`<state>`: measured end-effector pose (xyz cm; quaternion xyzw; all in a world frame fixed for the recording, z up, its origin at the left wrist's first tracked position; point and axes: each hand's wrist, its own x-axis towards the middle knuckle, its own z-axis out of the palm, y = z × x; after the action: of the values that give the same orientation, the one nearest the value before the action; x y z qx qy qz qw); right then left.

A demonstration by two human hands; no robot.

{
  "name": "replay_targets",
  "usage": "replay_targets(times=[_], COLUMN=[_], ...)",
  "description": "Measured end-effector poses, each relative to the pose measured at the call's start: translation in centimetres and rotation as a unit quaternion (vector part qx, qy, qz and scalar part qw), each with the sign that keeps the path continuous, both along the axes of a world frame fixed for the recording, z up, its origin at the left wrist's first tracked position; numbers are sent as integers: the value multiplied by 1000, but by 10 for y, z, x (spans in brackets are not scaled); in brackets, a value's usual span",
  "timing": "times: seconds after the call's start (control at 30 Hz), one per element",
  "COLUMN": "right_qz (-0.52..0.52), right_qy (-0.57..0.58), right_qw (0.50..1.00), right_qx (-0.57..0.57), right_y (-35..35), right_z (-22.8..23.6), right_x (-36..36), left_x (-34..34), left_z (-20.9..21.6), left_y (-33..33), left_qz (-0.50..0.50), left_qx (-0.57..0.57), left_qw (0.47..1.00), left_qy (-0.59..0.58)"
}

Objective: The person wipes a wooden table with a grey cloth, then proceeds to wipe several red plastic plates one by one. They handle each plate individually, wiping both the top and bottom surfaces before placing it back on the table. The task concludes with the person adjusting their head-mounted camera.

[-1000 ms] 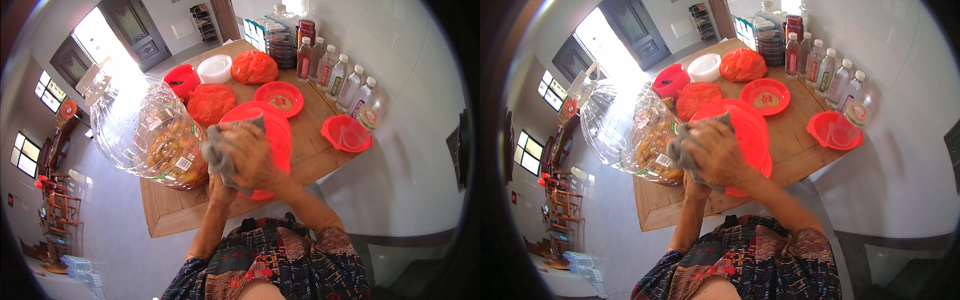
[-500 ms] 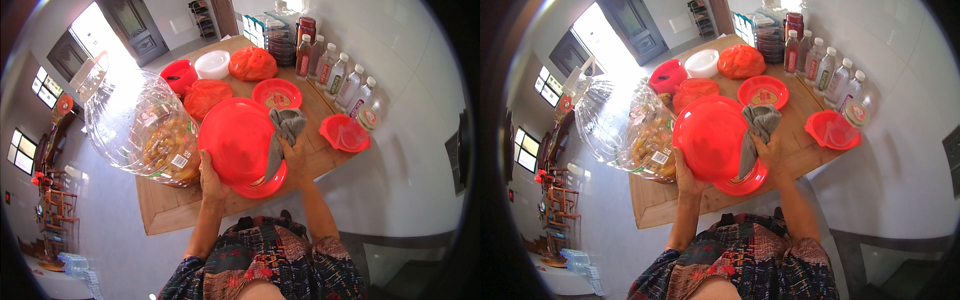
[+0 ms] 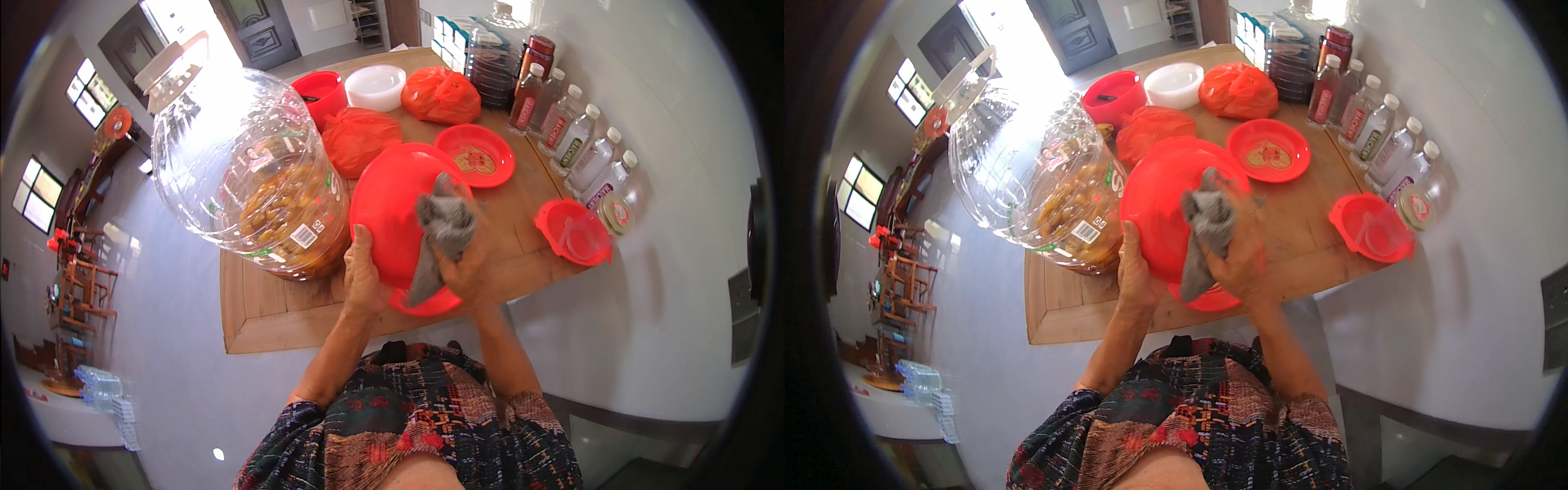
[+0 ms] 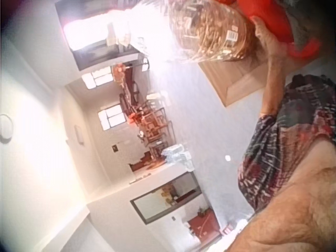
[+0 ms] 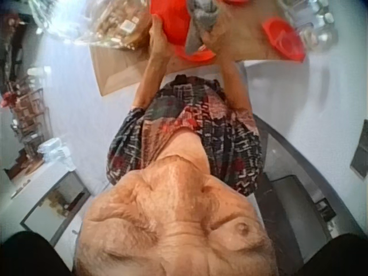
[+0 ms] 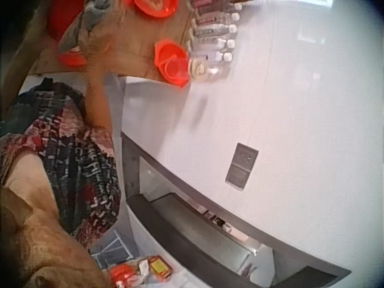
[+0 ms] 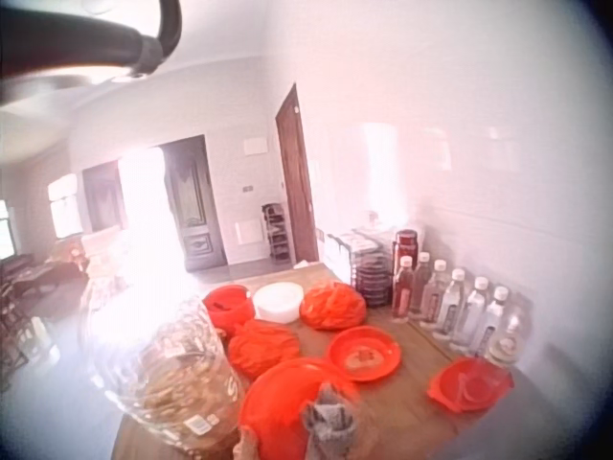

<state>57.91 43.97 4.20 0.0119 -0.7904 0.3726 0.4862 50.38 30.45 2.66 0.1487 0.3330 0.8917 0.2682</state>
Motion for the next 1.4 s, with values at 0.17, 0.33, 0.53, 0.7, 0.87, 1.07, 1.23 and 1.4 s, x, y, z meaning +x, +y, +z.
replay_targets(times=[0.17,0.33,0.53,0.7,0.87,1.07,1.23,1.4], right_qz=[32,79,151,132,156,120,109,152], right_qy=[-26,-59,-42,-46,-145,-108,-42,-93], right_qw=[995,994,952,966,963,987,966,983], right_qx=[-89,39,264,215,-166,9,232,-39], right_y=[34,18,-31,-18,18,1,-22,10], right_z=[-1,28,27,33,18,19,28,26], right_x=[-29,-30,-16,-26,-47,-40,-27,-34], left_x=[11,12,8,11,8,9,14,14], left_z=[-3,-2,-44,-43,-53,-41,-22,-18], left_y=[-4,-10,-17,-20,-16,-15,-10,-16], left_qz=[-28,-14,-39,54,156,155,150,40], left_qx=[-3,-53,-26,-172,-218,-196,-157,-193], left_qw=[1000,998,999,978,959,961,969,968], left_qy=[-7,36,-27,106,91,116,122,153])
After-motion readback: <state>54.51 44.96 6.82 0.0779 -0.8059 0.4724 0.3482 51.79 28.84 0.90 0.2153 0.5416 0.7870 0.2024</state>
